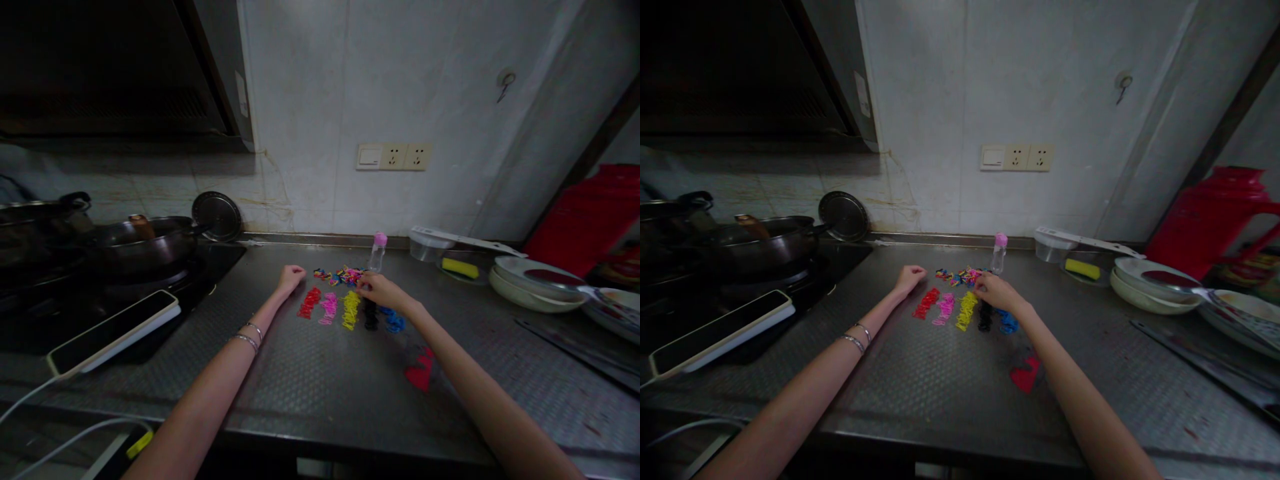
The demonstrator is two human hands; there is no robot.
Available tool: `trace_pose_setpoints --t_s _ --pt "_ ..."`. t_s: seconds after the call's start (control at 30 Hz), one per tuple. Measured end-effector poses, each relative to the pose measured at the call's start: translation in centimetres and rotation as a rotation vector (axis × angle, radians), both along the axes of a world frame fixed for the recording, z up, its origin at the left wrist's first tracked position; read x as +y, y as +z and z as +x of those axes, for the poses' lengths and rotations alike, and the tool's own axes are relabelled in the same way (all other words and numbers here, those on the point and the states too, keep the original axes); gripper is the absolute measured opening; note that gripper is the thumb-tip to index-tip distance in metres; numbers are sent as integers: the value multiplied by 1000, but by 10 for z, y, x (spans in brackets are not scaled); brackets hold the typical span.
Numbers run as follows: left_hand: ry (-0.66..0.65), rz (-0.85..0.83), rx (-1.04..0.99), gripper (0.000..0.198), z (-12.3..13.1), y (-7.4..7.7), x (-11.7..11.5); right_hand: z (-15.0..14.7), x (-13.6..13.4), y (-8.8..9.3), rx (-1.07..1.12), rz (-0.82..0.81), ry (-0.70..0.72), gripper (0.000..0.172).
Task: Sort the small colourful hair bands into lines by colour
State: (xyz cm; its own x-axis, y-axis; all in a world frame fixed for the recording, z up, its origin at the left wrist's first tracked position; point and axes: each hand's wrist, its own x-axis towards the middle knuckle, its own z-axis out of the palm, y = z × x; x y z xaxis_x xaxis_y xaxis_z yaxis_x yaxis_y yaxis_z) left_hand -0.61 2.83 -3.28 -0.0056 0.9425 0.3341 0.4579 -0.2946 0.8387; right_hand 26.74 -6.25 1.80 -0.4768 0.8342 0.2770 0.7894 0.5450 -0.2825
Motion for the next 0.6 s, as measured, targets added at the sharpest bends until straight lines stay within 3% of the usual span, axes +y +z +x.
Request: trace_pose_setpoints --t_s 0.4,0.6 --pt "-21 -40 92 22 2 3 -1 54 9 -25 205 160 -188 26" --pt "-130 -50 316 21 6 14 4 63 8 -28 164 144 -273 25"
